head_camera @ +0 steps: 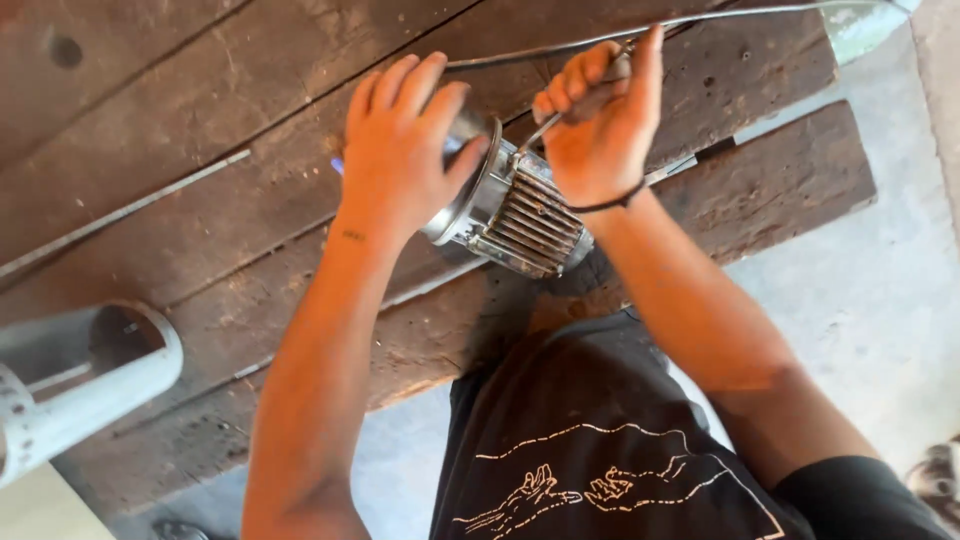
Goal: Disassembling an electric motor by removing bolts with a wrench and pulling off the metal housing on a workbench.
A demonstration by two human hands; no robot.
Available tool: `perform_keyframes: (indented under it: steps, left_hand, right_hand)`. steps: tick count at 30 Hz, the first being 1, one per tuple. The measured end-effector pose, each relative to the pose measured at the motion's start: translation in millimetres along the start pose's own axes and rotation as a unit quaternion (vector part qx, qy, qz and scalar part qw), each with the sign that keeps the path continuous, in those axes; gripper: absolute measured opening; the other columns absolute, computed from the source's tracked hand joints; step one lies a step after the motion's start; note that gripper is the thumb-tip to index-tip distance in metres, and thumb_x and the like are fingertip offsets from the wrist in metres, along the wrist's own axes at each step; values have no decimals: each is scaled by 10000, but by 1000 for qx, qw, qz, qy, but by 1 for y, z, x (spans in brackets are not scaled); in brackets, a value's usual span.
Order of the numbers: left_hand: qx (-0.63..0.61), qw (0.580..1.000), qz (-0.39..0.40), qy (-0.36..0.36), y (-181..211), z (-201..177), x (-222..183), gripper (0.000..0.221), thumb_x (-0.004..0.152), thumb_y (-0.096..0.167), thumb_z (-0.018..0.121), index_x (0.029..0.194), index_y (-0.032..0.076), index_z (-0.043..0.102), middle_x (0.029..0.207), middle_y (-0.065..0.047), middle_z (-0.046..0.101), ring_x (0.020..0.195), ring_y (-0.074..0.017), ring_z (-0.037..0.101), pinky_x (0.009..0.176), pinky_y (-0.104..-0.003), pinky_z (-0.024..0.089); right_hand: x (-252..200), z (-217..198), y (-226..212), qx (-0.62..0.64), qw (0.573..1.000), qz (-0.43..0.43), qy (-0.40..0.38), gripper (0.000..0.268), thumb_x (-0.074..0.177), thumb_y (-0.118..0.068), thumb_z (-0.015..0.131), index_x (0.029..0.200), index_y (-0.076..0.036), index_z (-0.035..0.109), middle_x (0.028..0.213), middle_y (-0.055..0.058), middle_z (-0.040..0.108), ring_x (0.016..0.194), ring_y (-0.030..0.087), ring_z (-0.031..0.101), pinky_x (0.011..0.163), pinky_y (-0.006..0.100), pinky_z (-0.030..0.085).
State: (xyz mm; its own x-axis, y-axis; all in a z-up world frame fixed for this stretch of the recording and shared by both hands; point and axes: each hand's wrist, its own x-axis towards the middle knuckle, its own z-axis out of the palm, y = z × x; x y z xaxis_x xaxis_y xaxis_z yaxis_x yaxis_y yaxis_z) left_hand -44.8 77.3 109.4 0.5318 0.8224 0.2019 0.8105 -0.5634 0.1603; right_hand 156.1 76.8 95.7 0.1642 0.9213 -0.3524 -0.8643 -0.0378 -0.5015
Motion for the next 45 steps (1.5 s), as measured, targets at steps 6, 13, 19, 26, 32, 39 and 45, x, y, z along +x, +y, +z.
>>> perform_keyframes:
  steps: [6, 13, 19, 26, 32, 39, 45]
  left_hand:
    - [50, 998, 21, 35, 1, 22, -3, 314, 985, 384, 681, 1088, 94, 746, 1116, -40, 712, 1133, -321, 605, 805, -467, 550]
    - [105, 990, 35, 82, 9, 18, -7, 307, 1019, 365, 625, 1053, 90, 758, 1117, -80, 727, 1160, -316, 589, 979, -497, 452]
    - [-8, 975, 110, 192, 17, 49, -25, 280, 1101, 208, 724, 1353, 161, 612, 1021, -19, 870, 993, -182, 839, 1301, -469, 157]
    - [-12, 989, 86, 117, 25, 31, -26, 630, 867, 169, 730, 1446, 40, 520, 1251, -71, 777, 1184, -256, 737, 1220, -480, 330]
    - [55, 998, 41, 19, 30, 30, -24, 739, 882, 326, 741, 1525, 77, 477, 1376, -74, 708, 1327, -264, 622, 1251, -497, 229]
    - [30, 996, 56, 55, 30, 29, -21, 477, 854, 258, 737, 1289, 68, 689, 1271, -64, 730, 1236, -269, 647, 1207, -519, 287]
    - [44, 996, 62, 43, 31, 25, -17, 488, 951, 447, 753, 1228, 48, 720, 1266, -95, 718, 1245, -291, 622, 1202, -525, 275]
  right_hand:
    - [15, -11, 33, 44, 999, -22, 15, 461, 800, -561, 653, 679, -134, 528, 627, 6, 405, 571, 162, 360, 591, 329, 335]
    - [37, -25, 46, 23, 999, -39, 8, 378, 857, -539, 611, 729, -190, 547, 660, -31, 405, 568, 151, 330, 568, 341, 299]
    - [-3, 18, 34, 26, 992, -93, 77, 455, 763, -569, 639, 614, -157, 516, 522, -32, 372, 440, 110, 298, 425, 301, 242]
    - [17, 2, 25, 46, 996, -61, 40, 454, 791, -544, 606, 588, -165, 460, 506, -26, 354, 428, 117, 290, 415, 300, 230]
    - [48, -29, 45, 43, 998, -13, 52, 454, 778, -610, 641, 706, -182, 509, 625, -41, 336, 524, 122, 241, 475, 296, 253]
    - [35, -15, 50, 23, 999, -22, 22, 497, 811, -662, 547, 698, -207, 382, 612, -58, 280, 481, 86, 196, 399, 272, 176]
    - [33, -12, 44, 58, 998, 1, -1, 496, 834, -600, 548, 600, -198, 375, 511, -46, 226, 414, 103, 144, 365, 315, 145]
